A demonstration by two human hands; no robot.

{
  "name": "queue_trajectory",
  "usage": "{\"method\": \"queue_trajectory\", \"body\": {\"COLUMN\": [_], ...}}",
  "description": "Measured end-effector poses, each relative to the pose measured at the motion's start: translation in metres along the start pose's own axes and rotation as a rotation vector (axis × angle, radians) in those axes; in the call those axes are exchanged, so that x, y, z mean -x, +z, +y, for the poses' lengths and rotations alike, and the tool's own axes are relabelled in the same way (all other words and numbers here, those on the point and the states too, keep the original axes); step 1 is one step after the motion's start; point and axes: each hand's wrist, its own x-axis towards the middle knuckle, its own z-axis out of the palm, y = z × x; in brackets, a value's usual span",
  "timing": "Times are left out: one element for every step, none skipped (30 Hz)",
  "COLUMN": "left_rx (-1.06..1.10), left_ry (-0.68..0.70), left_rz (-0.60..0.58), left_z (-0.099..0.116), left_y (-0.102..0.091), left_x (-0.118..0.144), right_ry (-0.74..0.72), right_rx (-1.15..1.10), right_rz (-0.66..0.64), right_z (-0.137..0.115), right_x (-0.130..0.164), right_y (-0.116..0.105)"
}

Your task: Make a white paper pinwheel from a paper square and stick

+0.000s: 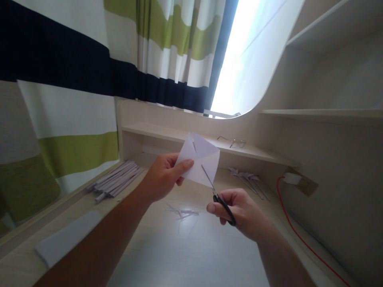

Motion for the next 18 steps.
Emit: {"method": "queue_trajectory", "body": {"left_rx": [0.003, 0.008, 0.014, 0.018, 0.021, 0.024, 0.025, 0.026, 0.027, 0.028, 0.027, 0.024, 0.02, 0.016, 0.012, 0.01, 0.01, 0.011], "left_ry": [0.001, 0.0, 0.0, 0.001, 0.0, -0.001, -0.001, -0.001, -0.002, -0.001, 0.002, 0.004, 0.005, 0.005, 0.006, 0.008, 0.009, 0.011], "left_rz": [0.002, 0.004, 0.003, 0.002, 0.0, -0.001, -0.002, -0.002, -0.003, -0.004, -0.005, -0.005, -0.003, -0.002, -0.001, -0.004, -0.007, -0.008], "left_z": [-0.0002, -0.0003, -0.0005, -0.0006, -0.0008, -0.0009, -0.0011, -0.0013, -0.0014, -0.0015, -0.0015, -0.0015, -0.0015, -0.0015, -0.0015, -0.0015, -0.0014, -0.0012], "left_y": [0.0002, 0.0004, 0.0006, 0.0006, 0.0006, 0.0005, 0.0004, 0.0002, 0.0001, 0.0, 0.0, 0.0, 0.0, 0.0001, 0.0, 0.0, -0.0002, -0.0004], "left_x": [-0.0001, -0.0002, -0.0003, -0.0005, -0.0007, -0.0009, -0.0011, -0.0012, -0.0012, -0.0011, -0.0009, -0.0006, -0.0003, 0.0, 0.0001, 0.0001, 0.0, -0.0002], "right_ry": [-0.002, -0.004, -0.007, -0.01, -0.012, -0.013, -0.014, -0.015, -0.014, -0.013, -0.014, -0.015, -0.014, -0.013, -0.013, -0.013, -0.014, -0.016], "right_rx": [-0.002, -0.003, -0.005, -0.009, -0.012, -0.015, -0.019, -0.021, -0.02, -0.018, -0.017, -0.015, -0.014, -0.014, -0.015, -0.014, -0.012, -0.009], "right_rz": [0.002, 0.004, 0.006, 0.006, 0.005, 0.004, 0.002, 0.002, 0.004, 0.007, 0.01, 0.013, 0.013, 0.014, 0.013, 0.014, 0.015, 0.015], "right_z": [0.0007, 0.0014, 0.002, 0.0025, 0.0027, 0.0027, 0.0024, 0.002, 0.0014, 0.0008, 0.0001, -0.0005, -0.0011, -0.0015, -0.0019, -0.0021, -0.0022, -0.002], "right_x": [-0.0003, -0.0007, -0.0012, -0.0016, -0.0019, -0.0022, -0.0024, -0.0024, -0.0022, -0.002, -0.0016, -0.0013, -0.0009, -0.0007, -0.0005, -0.0006, -0.0008, -0.0011], "right_y": [0.0002, 0.0003, 0.0004, 0.0003, 0.0003, 0.0003, 0.0002, 0.0002, 0.0002, 0.0003, 0.0003, 0.0004, 0.0004, 0.0004, 0.0004, 0.0005, 0.0005, 0.0006]}}
